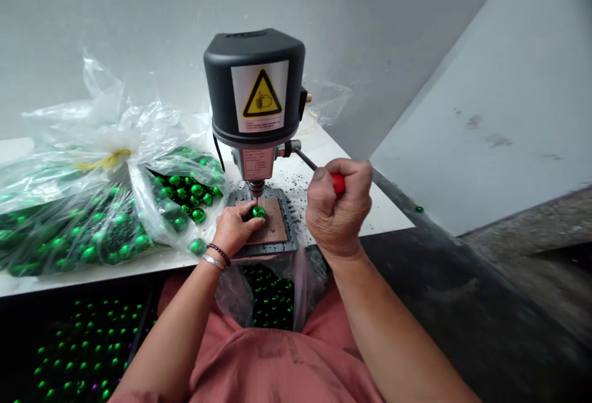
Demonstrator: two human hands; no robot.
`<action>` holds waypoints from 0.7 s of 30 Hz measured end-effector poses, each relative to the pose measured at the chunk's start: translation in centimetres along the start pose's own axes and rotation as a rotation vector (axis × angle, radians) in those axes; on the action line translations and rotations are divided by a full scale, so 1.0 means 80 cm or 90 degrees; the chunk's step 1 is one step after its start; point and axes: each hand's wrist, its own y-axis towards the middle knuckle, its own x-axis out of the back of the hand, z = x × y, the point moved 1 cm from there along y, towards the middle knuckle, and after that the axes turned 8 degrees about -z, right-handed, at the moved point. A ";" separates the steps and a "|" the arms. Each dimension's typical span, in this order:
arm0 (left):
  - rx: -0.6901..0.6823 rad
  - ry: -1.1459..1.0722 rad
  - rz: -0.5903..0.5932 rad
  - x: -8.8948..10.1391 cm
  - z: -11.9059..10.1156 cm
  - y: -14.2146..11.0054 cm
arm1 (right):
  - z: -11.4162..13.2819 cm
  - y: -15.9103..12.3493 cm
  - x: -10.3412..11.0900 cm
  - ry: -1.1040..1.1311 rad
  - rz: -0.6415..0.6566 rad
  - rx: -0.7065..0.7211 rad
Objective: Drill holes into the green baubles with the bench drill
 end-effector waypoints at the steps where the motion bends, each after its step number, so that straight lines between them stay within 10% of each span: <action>1: 0.000 0.001 0.000 0.000 0.000 0.000 | 0.000 -0.002 0.000 0.007 -0.005 0.002; 14: 0.016 -0.030 -0.010 0.003 -0.003 -0.002 | -0.021 -0.042 0.000 0.061 0.007 -0.042; 21: 0.038 -0.106 -0.023 0.004 -0.004 -0.003 | 0.009 0.040 -0.016 0.032 -0.017 0.009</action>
